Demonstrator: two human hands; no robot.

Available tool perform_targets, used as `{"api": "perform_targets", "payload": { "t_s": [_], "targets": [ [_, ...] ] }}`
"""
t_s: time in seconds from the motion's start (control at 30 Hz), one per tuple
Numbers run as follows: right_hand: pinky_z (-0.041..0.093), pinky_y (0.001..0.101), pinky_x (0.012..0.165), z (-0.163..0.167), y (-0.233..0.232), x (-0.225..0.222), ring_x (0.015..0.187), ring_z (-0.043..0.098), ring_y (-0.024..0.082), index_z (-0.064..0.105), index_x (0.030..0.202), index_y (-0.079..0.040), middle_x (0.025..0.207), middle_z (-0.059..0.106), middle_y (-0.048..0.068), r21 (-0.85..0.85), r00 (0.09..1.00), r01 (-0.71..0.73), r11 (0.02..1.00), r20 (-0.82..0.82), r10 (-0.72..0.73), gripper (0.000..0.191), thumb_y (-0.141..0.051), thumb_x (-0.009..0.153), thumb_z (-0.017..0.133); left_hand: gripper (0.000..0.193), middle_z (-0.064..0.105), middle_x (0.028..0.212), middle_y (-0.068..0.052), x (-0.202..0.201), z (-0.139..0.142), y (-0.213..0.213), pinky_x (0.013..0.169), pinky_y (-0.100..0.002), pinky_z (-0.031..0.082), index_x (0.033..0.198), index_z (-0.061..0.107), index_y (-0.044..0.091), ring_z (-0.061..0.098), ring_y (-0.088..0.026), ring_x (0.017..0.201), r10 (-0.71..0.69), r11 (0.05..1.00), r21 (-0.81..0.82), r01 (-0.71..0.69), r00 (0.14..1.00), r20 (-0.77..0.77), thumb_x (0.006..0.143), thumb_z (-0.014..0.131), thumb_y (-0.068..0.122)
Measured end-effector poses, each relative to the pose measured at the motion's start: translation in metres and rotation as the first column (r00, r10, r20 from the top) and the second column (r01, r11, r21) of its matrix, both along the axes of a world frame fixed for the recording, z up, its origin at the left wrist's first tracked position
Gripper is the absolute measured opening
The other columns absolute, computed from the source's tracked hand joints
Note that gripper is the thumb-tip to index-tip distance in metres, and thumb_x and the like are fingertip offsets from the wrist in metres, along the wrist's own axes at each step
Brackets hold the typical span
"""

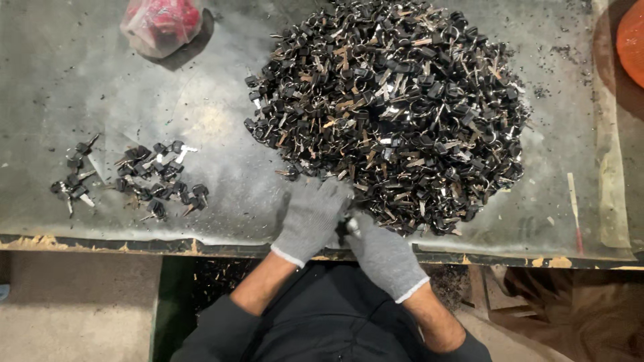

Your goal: The person wearing gloves picks keys one at a time from a large pile of mixed keys on a work table and places selected keys onto a smaller pile on the left side of the table, repeating this sorting motion throughout the episode.

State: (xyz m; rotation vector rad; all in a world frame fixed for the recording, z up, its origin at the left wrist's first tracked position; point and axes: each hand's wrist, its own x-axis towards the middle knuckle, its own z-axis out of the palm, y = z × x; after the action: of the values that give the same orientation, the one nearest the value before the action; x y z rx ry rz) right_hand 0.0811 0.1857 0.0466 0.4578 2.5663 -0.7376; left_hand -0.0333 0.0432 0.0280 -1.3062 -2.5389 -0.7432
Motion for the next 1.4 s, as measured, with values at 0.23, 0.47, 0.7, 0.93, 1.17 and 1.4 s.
{"api": "perform_targets", "payload": {
  "t_s": [0.23, 0.47, 0.7, 0.93, 1.17, 1.4],
  "targets": [
    [0.058, 0.0514, 0.065, -0.002, -0.001, -0.001, 0.075, 0.073, 0.040, 0.052, 0.128, -0.003, 0.080, 0.072, 0.021, 0.021, 0.988, -0.053, 0.998, -0.144, 0.055, 0.046, -0.033, 0.095, 0.064, 0.029, 0.068, 0.081, -0.007, 0.024, -0.015, -0.031, 0.067, -0.045, 0.051, 0.101, 0.069, 0.009, 0.066, -0.031, 0.076, 0.175, 0.980, 0.037, -0.198, 0.929, 0.326, 0.078, 0.082, 0.020],
    [0.059, 0.0474, 0.059, -0.002, -0.019, -0.024, 0.073, 0.074, 0.036, 0.056, 0.109, -0.003, 0.081, 0.072, 0.019, 0.080, 0.974, -0.078, 0.994, -0.206, 0.093, 0.031, -0.031, 0.098, 0.062, 0.017, 0.069, 0.085, -0.009, 0.023, -0.018, -0.031, 0.068, -0.046, 0.051, 0.095, 0.072, 0.010, 0.067, -0.032, 0.075, 0.158, 0.985, 0.028, -0.171, 0.952, 0.262, 0.078, 0.069, 0.008],
    [0.059, 0.0410, 0.051, 0.000, -0.020, -0.020, 0.062, 0.075, 0.029, 0.058, 0.107, -0.006, 0.085, 0.068, 0.015, 0.014, 0.990, -0.121, 0.993, -0.072, 0.121, 0.021, -0.026, 0.102, 0.053, 0.012, 0.066, 0.081, -0.011, 0.023, -0.022, -0.033, 0.066, -0.047, 0.050, 0.092, 0.069, 0.010, 0.065, -0.033, 0.072, 0.154, 0.988, -0.033, -0.151, 0.956, 0.250, 0.081, 0.073, 0.014],
    [0.057, 0.0447, 0.053, 0.000, -0.010, -0.024, 0.067, 0.074, 0.034, 0.057, 0.108, -0.002, 0.082, 0.072, 0.017, 0.174, 0.949, -0.210, 0.962, -0.201, 0.244, 0.021, -0.021, 0.099, 0.056, 0.031, 0.065, 0.090, -0.016, 0.022, -0.025, -0.030, 0.063, -0.045, 0.050, 0.112, 0.067, 0.002, 0.064, -0.034, 0.073, 0.133, 0.990, -0.082, -0.118, 0.970, 0.205, 0.082, 0.073, 0.011],
    [0.057, 0.0527, 0.054, 0.000, -0.019, -0.020, 0.068, 0.073, 0.041, 0.057, 0.113, -0.003, 0.080, 0.071, 0.020, 0.170, 0.970, -0.086, 0.982, -0.210, 0.122, 0.024, -0.024, 0.101, 0.057, 0.023, 0.064, 0.083, -0.010, 0.027, -0.034, -0.034, 0.066, -0.045, 0.050, 0.105, 0.070, 0.007, 0.063, -0.032, 0.073, 0.077, 0.997, -0.009, -0.077, 0.971, 0.225, 0.083, 0.072, 0.010],
    [0.056, 0.0486, 0.057, 0.004, -0.011, -0.025, 0.066, 0.072, 0.036, 0.032, 0.156, -0.004, 0.075, 0.074, 0.015, 0.122, 0.989, -0.146, 0.982, 0.020, 0.145, 0.062, -0.028, 0.104, 0.056, 0.036, 0.065, 0.085, -0.011, 0.020, -0.031, -0.035, 0.066, -0.045, 0.050, 0.116, 0.069, 0.008, 0.064, -0.032, 0.073, 0.060, 0.998, 0.022, -0.066, 0.973, 0.221, 0.080, 0.071, 0.008]
  ]
}}
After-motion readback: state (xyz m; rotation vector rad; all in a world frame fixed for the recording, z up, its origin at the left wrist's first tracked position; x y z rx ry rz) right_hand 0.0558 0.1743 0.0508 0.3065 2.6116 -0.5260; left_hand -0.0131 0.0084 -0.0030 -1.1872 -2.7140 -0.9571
